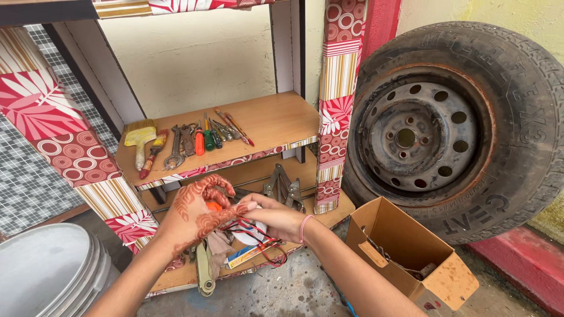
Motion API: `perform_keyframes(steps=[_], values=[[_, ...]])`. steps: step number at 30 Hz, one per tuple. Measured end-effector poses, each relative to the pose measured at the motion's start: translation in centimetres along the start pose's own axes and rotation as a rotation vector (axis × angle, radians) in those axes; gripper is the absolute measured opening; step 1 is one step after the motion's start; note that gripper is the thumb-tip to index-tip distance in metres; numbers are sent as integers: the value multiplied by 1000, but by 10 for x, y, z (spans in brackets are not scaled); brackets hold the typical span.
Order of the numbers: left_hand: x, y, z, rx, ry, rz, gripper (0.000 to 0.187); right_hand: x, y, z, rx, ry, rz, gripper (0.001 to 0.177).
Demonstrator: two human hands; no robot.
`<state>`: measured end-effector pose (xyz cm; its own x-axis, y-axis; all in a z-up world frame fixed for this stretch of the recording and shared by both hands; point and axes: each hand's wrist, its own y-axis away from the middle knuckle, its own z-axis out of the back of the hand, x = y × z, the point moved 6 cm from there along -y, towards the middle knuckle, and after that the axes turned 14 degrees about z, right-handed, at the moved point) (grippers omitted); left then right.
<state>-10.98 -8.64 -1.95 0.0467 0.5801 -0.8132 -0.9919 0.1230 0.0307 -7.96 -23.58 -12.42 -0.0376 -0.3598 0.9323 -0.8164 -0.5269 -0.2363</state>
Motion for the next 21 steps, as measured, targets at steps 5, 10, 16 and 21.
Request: perform_keyframes(steps=[5,10,16,21], values=[[-17,-18,12,-223,-71,-89,46,18,12,-24,43,-421,-185,46],[-10,-48,6,-148,168,-229,47,42,8,-22,119,-145,-23,44],[-17,-81,5,-359,-30,-166,62,53,-14,31,-286,529,33,74],[-19,-117,-6,-81,258,187,73,97,-44,62,-316,967,279,98]])
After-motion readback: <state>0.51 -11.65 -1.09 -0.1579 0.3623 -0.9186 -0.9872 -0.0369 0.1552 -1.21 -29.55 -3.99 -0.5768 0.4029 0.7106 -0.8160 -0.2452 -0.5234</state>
